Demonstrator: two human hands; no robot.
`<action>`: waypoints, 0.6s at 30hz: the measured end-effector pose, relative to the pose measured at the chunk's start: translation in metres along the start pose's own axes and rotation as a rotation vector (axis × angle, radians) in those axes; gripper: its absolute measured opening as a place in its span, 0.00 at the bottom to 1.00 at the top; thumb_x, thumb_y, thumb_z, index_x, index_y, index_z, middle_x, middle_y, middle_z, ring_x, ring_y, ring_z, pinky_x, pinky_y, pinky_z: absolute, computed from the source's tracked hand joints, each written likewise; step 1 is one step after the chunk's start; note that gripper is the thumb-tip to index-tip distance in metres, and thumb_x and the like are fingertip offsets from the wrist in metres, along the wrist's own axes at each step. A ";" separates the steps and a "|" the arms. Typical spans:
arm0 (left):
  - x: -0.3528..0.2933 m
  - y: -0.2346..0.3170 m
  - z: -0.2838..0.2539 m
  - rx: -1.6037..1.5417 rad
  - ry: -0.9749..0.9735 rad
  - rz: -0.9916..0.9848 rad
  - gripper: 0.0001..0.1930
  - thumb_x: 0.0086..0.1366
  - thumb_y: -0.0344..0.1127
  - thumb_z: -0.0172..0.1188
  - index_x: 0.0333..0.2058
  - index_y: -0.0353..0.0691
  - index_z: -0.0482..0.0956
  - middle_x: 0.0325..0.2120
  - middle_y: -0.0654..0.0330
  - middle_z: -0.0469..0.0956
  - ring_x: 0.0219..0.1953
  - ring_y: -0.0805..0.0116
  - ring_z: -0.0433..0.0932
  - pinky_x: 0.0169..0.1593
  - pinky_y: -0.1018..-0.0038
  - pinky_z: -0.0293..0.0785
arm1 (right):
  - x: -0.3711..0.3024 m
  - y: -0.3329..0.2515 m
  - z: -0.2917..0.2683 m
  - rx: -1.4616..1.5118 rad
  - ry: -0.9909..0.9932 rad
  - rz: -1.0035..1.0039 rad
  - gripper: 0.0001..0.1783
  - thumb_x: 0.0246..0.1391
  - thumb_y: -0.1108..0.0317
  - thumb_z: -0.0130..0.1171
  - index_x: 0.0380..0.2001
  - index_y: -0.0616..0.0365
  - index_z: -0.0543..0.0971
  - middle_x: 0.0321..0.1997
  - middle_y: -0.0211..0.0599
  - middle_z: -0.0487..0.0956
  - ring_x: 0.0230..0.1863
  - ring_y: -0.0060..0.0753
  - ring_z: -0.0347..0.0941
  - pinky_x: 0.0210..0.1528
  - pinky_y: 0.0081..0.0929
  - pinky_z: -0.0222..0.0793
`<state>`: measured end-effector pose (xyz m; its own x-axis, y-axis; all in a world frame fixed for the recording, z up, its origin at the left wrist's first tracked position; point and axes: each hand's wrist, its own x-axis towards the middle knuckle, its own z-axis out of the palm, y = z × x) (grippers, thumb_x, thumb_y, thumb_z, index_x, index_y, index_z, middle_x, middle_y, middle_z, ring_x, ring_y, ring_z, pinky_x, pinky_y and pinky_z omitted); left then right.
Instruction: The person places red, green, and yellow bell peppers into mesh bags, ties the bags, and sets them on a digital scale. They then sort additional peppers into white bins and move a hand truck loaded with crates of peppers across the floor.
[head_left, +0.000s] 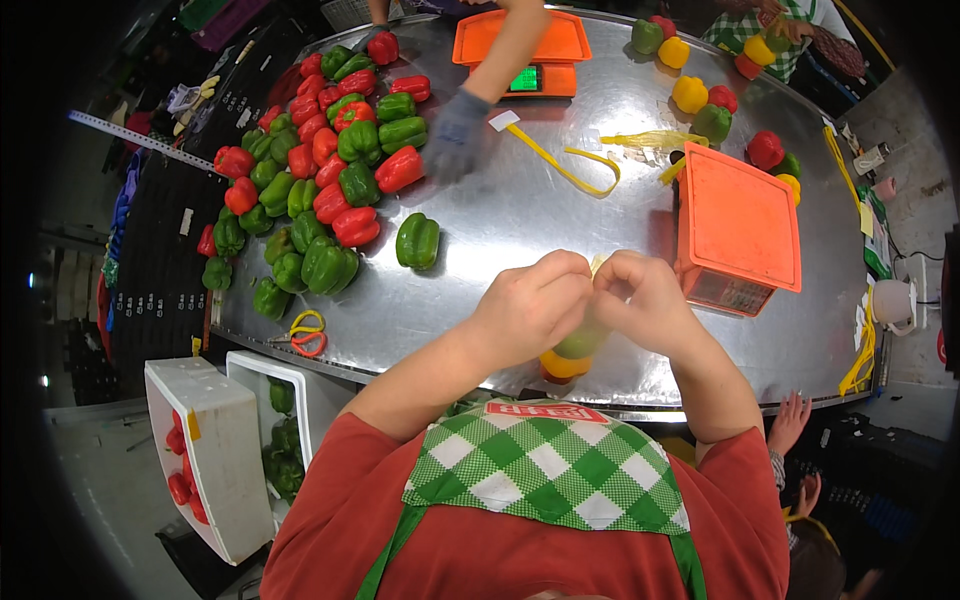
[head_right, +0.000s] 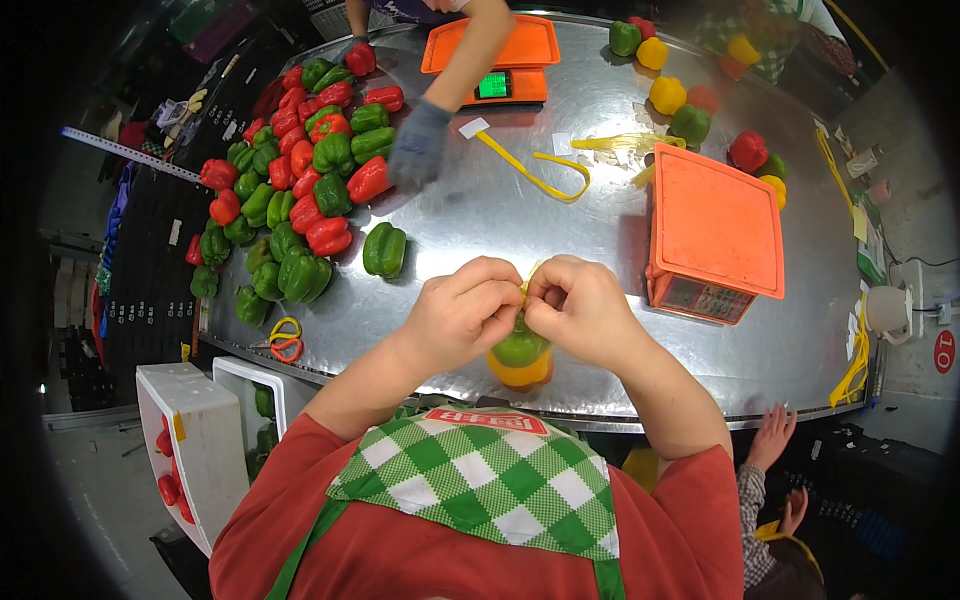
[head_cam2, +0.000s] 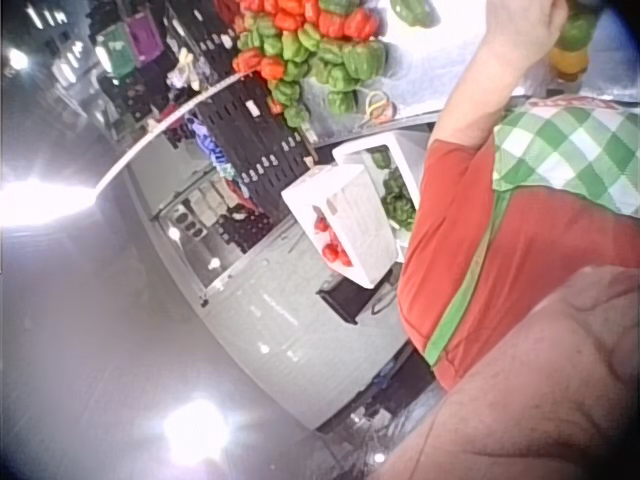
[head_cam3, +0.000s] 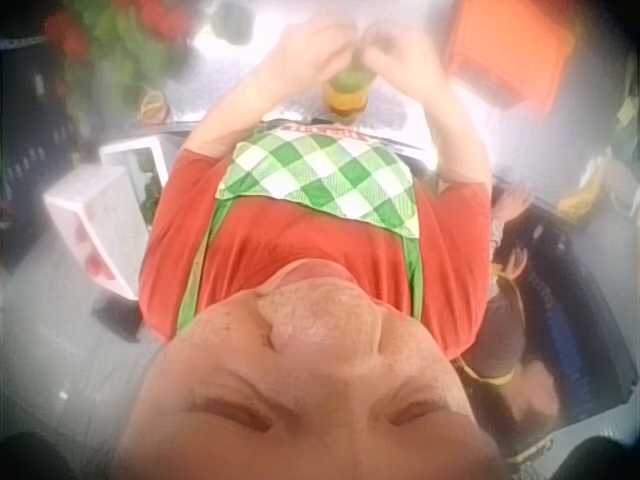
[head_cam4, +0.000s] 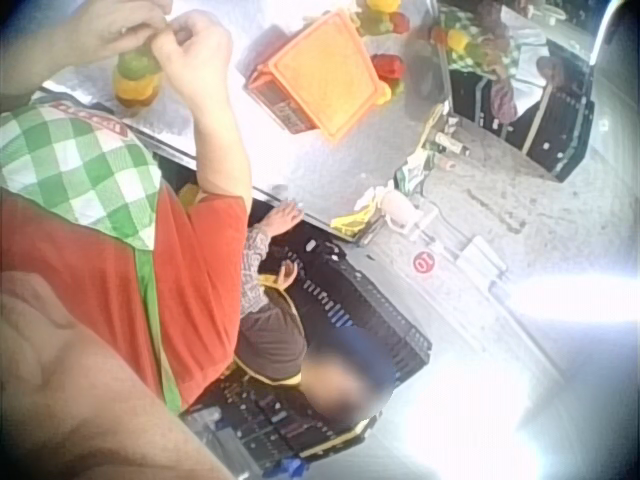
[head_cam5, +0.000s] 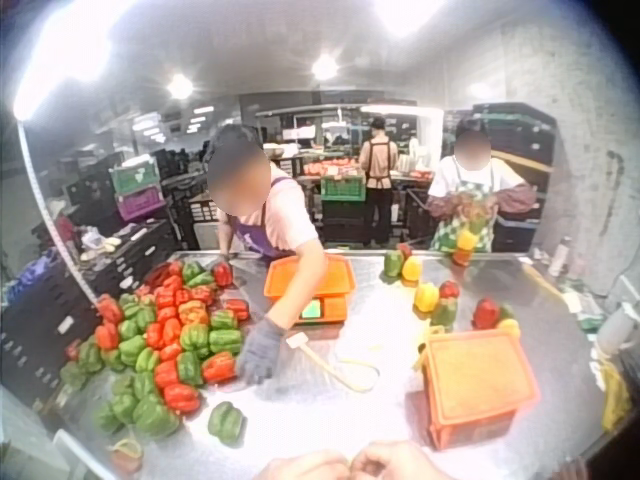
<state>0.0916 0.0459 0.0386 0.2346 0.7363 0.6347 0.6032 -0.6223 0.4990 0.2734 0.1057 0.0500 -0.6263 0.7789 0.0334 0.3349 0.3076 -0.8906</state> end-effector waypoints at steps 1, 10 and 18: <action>0.000 0.001 0.000 -0.012 0.010 -0.013 0.08 0.49 0.24 0.62 0.29 0.38 0.74 0.35 0.59 0.75 0.25 0.62 0.78 0.26 0.72 0.77 | 0.000 0.001 0.000 0.009 0.004 0.007 0.05 0.39 0.73 0.60 0.22 0.63 0.76 0.22 0.32 0.74 0.22 0.21 0.69 0.25 0.22 0.66; 0.001 0.004 -0.003 -0.007 -0.022 -0.048 0.08 0.49 0.26 0.62 0.30 0.39 0.75 0.35 0.59 0.76 0.26 0.62 0.79 0.27 0.71 0.77 | 0.004 0.009 -0.006 0.213 -0.118 0.115 0.03 0.40 0.74 0.58 0.22 0.63 0.75 0.19 0.26 0.72 0.23 0.14 0.65 0.24 0.17 0.62; 0.011 0.006 -0.006 0.133 -0.202 -0.019 0.10 0.47 0.25 0.64 0.31 0.38 0.77 0.36 0.61 0.77 0.26 0.64 0.79 0.27 0.73 0.77 | 0.008 0.019 -0.009 0.307 -0.191 0.139 0.03 0.41 0.74 0.55 0.21 0.62 0.75 0.19 0.23 0.70 0.23 0.13 0.62 0.24 0.17 0.58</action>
<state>0.0929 0.0486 0.0519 0.3622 0.7942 0.4879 0.7008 -0.5772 0.4192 0.2813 0.1222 0.0374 -0.7194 0.6767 -0.1564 0.2179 0.0061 -0.9760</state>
